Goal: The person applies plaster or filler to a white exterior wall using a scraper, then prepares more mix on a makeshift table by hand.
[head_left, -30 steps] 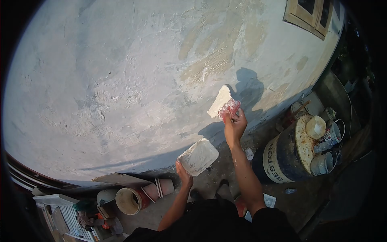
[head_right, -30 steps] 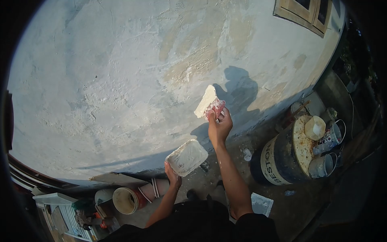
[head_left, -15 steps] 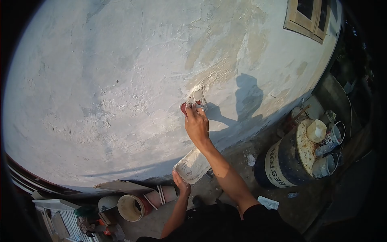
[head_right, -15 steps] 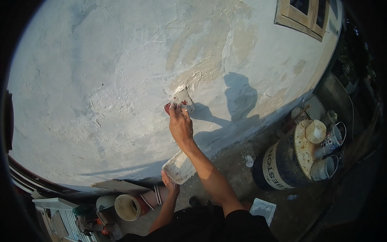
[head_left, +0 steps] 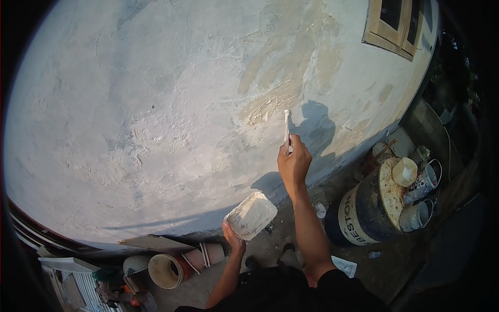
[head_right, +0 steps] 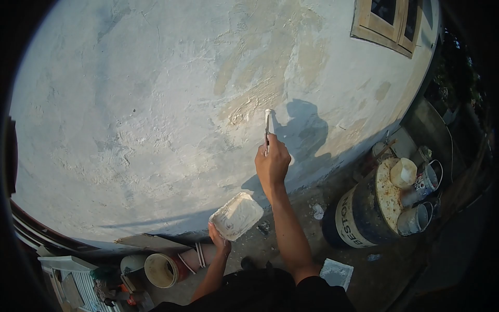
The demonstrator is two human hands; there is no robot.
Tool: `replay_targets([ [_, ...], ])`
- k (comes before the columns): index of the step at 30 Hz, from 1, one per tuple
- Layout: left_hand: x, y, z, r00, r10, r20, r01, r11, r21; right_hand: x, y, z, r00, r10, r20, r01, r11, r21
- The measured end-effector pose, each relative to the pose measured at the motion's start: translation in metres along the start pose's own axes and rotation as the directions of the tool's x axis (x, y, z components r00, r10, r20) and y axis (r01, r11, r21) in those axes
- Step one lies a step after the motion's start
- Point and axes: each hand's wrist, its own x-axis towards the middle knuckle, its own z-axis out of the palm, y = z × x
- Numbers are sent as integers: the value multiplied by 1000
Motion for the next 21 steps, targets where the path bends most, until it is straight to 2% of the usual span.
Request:
replay_targets([
  [3,-3,-1,4,1000,5,12,-6,999,53,5,-10,37,946,-301,121,313,945,-100],
  [5,-3,0,9,1000,0,5,0,998,65,-2,-25,60,922,-285,262,346,910,-227],
  [8,-6,5,14,999,-19,-31,20,999,39,-9,-35,70,862,-345,372,461,839,-289],
  [11,-5,-1,6,1000,3,-28,-1,998,59,-19,-37,60,773,-426,471,573,787,-228],
  [13,-5,-3,4,1000,21,-18,-19,996,91,-23,-34,47,781,-471,410,571,805,-162],
  [14,-4,-4,4,1000,15,-19,-13,996,85,-23,-31,39,786,-491,375,569,812,-130],
  [17,0,-11,-1,1000,2,-24,-1,999,49,-13,-21,3,867,-408,286,416,909,36],
  [19,0,-14,-2,1000,0,-27,0,1000,1,-2,-9,-19,930,-329,163,313,943,114],
  [21,1,-14,-3,1000,9,-24,-9,1000,0,5,5,-34,966,-22,258,-26,982,185],
])
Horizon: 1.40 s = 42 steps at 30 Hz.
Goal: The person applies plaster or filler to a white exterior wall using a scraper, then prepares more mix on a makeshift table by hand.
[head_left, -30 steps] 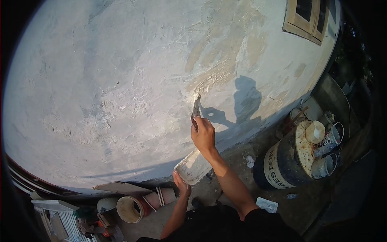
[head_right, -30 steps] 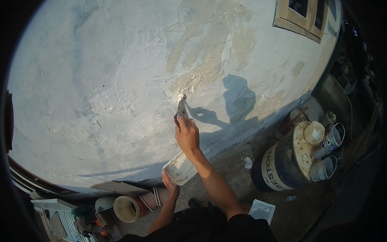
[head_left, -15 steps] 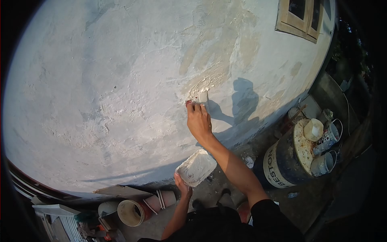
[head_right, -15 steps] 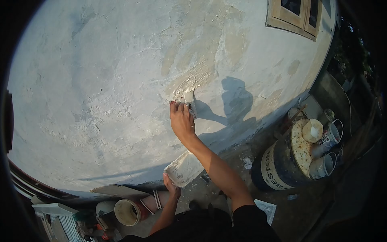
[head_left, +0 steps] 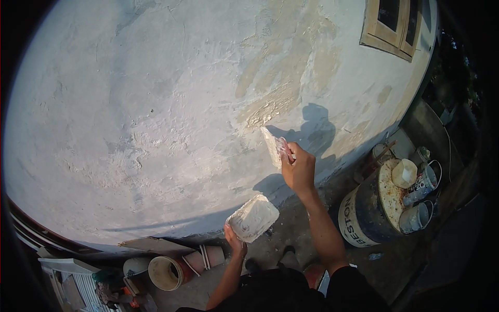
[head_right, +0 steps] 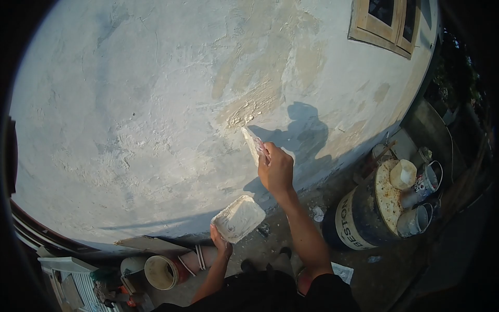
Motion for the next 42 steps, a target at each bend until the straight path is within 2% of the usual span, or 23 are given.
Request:
replay_targets([
  [3,0,0,-1,1000,-8,-5,8,1000,-20,19,15,-13,984,-17,-178,40,991,125],
  [6,-1,2,3,1000,-15,8,15,999,-30,40,30,-6,910,-85,-406,100,995,15],
  [9,-3,3,3,1000,-10,23,11,1000,-29,52,46,28,901,-38,-432,102,987,127],
  [15,-9,11,7,1000,26,8,-26,1000,-12,38,19,66,884,-214,-415,259,964,56],
  [18,-12,16,12,1000,22,15,-22,1000,-9,27,-1,78,897,-256,-360,300,951,71],
  [25,-9,7,3,1000,20,20,-21,999,43,1,-24,109,860,-400,-317,453,884,117],
  [28,-11,10,4,999,14,37,-16,999,52,-6,-18,98,919,-231,-321,301,935,187],
  [29,-12,11,5,999,9,42,-9,1000,20,-9,-16,90,960,28,-278,54,957,284],
  [30,-15,15,9,999,3,47,-3,1000,-12,-5,-15,76,954,143,-264,-61,953,297],
  [31,-17,17,10,999,-3,50,5,999,-42,0,4,78,954,210,-215,-62,837,543],
  [32,-18,20,11,999,-9,47,11,999,-48,3,23,78,955,278,-105,-102,640,762],
  [33,-19,22,11,999,-15,45,18,998,-55,14,25,68,950,312,18,-145,387,911],
  [36,-16,14,3,1000,-17,16,17,999,-33,32,71,65,885,241,399,-429,85,899],
  [40,-14,9,-2,1000,12,8,-12,1000,22,49,107,79,802,376,464,-572,262,777],
  [42,-13,9,-4,1000,16,10,-16,999,43,52,115,80,808,428,406,-557,329,762],
])
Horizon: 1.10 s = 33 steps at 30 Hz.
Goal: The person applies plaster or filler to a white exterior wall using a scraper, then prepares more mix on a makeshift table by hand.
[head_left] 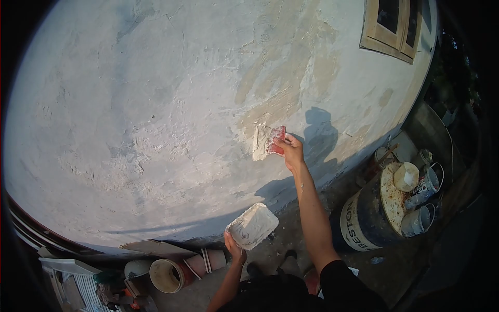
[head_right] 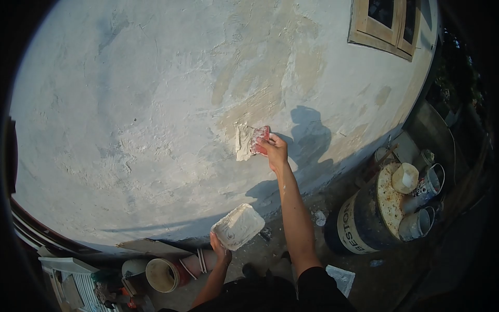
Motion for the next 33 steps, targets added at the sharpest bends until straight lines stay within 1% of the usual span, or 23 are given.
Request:
replay_targets([
  [1,1,-1,-2,1000,1,0,-1,1000,12,1,1,-2,999,-15,-36,14,999,-32],
  [4,0,-2,-1,1000,-2,-19,2,1000,-3,1,8,-10,996,-36,-83,35,999,-16],
  [7,-2,4,8,1000,0,-21,0,1000,1,2,13,-19,982,-35,-184,28,999,-36],
  [10,-6,9,12,1000,-28,-14,28,999,16,-4,16,-36,948,-58,-312,30,995,-93],
  [13,-3,0,7,999,-15,-39,16,1000,17,-27,11,-54,950,-152,-272,124,985,-118],
  [14,-3,-2,4,999,-17,-28,17,1000,20,-33,9,-54,931,-243,-273,227,970,-92],
  [16,-3,-4,0,1000,-23,-9,23,999,31,-50,-3,-45,866,-412,-284,419,907,-38],
  [17,-3,-6,-2,1000,-18,-6,18,999,28,-52,-9,-38,797,-501,-338,498,861,-102],
  [19,-2,-10,-3,1000,-11,7,10,1000,24,-49,-23,-16,617,-663,-424,625,740,-246],
  [21,-2,-12,-3,1000,-8,18,7,1000,26,-46,-37,13,510,-749,-422,558,662,-500],
  [22,0,-13,-1,1000,-4,23,3,1000,26,-41,-40,28,458,-791,-406,506,608,-613],
  [24,0,-10,1,1000,-5,26,4,999,52,-23,-28,48,363,-924,-119,590,327,-738],
  [25,1,-7,3,1000,-5,27,3,998,65,-19,-23,53,376,-922,-86,582,308,-753],
  [27,2,-1,5,1000,-19,-2,19,999,36,-14,-19,62,405,-914,-17,569,267,-778],
  [28,3,1,8,999,-27,-18,27,999,17,-14,-20,63,437,-899,5,571,274,-774],
  [30,7,0,5,1000,-7,-9,7,999,49,-21,-16,62,510,-859,51,570,292,-768],
  [31,8,1,1,1000,2,-3,-2,998,69,-24,-10,63,511,-859,41,588,314,-746],
  [33,16,1,2,999,-31,24,31,999,24,-25,-3,68,500,-866,19,630,349,-694],
])
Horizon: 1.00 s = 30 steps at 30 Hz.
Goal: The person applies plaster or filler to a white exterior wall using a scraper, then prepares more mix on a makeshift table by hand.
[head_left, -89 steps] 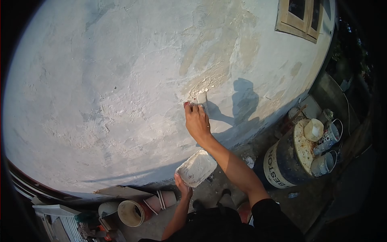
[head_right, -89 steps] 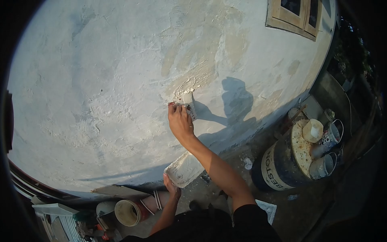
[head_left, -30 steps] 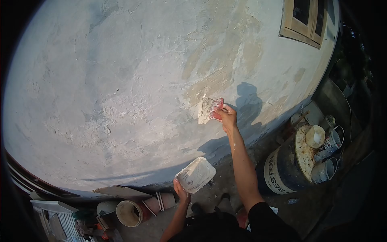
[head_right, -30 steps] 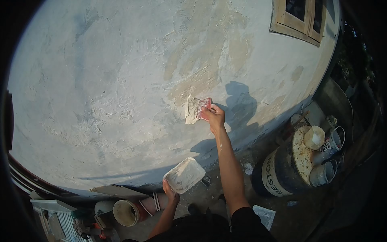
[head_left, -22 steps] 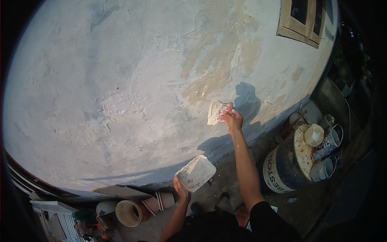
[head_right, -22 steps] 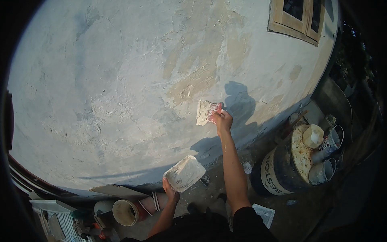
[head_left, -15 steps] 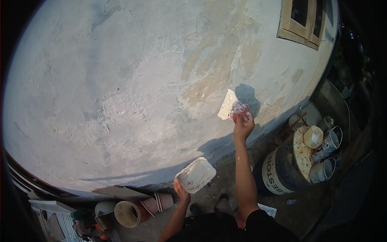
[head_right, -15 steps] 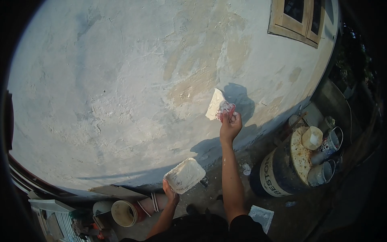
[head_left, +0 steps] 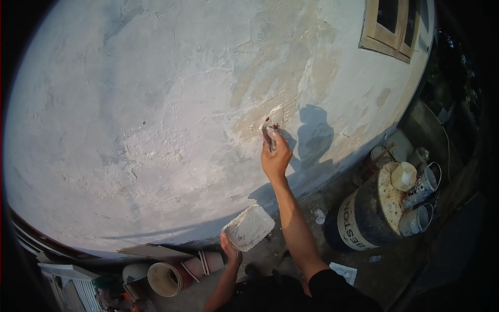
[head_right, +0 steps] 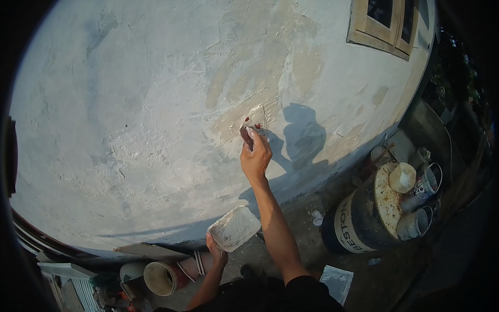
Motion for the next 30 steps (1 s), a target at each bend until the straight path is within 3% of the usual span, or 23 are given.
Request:
replay_targets([
  [3,7,2,4,999,-32,31,32,999,-28,-10,-3,-6,993,15,116,-10,999,-43],
  [4,8,4,6,999,-39,39,40,999,-33,-13,-3,-6,986,86,144,-84,996,-20],
  [7,15,-1,0,993,34,113,-44,995,87,-12,-9,-11,978,41,205,-41,999,-3],
  [10,14,-3,4,995,-18,97,19,1000,-9,-13,-13,-14,963,104,248,-119,992,49],
  [13,13,1,8,997,-7,83,5,1000,29,-28,-8,-9,960,33,279,-62,994,94],
  [18,12,1,4,997,8,78,-13,998,56,-53,-19,-1,919,49,392,-122,979,164],
  [24,1,5,7,999,3,41,-3,1000,-12,-69,-20,-6,933,-73,353,-1,979,204],
  [27,-8,3,13,1000,-20,21,21,999,-33,-67,-25,-34,967,-106,230,91,993,75],
  [28,-6,0,11,1000,-23,15,23,999,-29,-61,-23,-44,976,-33,214,31,999,10],
  [30,-8,-8,4,999,-33,8,33,999,-32,-35,-14,-66,991,-90,104,95,994,-51],
])
